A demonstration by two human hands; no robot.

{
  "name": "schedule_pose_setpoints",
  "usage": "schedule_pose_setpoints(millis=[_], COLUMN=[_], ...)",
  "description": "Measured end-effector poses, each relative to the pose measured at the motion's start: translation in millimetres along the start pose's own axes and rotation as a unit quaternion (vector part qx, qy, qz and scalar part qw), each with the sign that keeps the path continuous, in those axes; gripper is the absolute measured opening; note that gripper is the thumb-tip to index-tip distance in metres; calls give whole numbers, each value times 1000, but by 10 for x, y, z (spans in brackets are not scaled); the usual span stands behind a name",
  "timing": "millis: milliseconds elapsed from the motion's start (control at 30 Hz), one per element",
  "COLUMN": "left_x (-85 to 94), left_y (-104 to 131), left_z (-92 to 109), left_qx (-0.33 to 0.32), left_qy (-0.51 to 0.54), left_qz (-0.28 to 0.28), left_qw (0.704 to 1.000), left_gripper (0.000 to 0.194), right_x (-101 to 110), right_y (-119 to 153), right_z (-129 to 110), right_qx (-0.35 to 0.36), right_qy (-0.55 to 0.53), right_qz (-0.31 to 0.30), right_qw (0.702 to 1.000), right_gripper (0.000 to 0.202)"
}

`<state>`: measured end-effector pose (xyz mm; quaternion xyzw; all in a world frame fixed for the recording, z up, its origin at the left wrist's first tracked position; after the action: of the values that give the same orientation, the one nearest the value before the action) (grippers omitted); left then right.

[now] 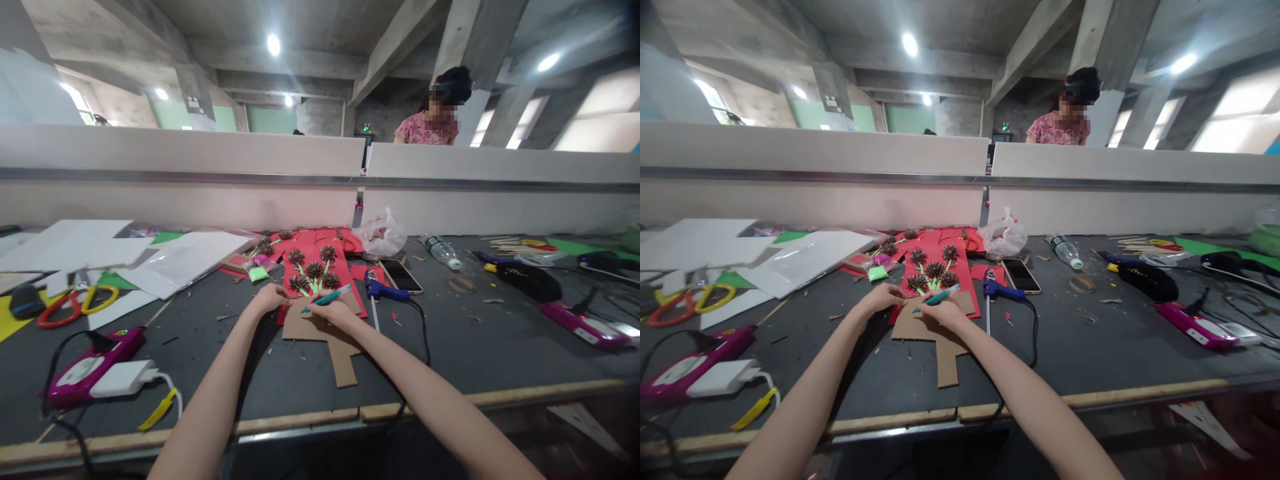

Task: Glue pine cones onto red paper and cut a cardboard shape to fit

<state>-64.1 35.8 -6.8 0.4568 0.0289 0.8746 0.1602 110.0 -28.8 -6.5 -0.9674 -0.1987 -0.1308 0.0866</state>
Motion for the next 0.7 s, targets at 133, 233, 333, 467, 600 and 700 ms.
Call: schedule_pose_setpoints(millis=[133,233,333,467,600,700], left_x=[-4,-5,-11,-15,-13,-12], left_y=[-22,-38,-50,-56,-47,-42], left_z=[-21,-37,-51,-55,-49,-47], left_qx=[-2,-4,-2,-4,-3,-6], left_qy=[3,7,6,6,13,15], left_qz=[-4,-3,-2,4,6,4], left_qw=[1000,1000,1000,1000,1000,1000], left_gripper=[30,29,29,29,28,27], right_x=[6,-17,-62,-107,-135,-151], right_y=[6,-12,-38,-48,-29,-16], right_z=[14,44,88,106,114,120], right_qx=[-7,-1,-8,0,-2,-6], right_qy=[12,6,-27,-67,-118,-159], right_qz=[27,22,-6,-36,-44,-45], right_qw=[1000,1000,1000,997,992,986], right_gripper=[5,4,5,8,11,12])
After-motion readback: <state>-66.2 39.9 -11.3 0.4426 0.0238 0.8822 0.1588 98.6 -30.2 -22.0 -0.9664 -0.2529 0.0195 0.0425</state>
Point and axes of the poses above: each hand's wrist, its own y-axis away from the middle knuckle, its own x-axis out of the back of the hand, z = x × y, the point moved 4 cm from there along -y, towards the middle knuckle, and after that the axes turned 8 degrees about -z, right-handed, at the moved point
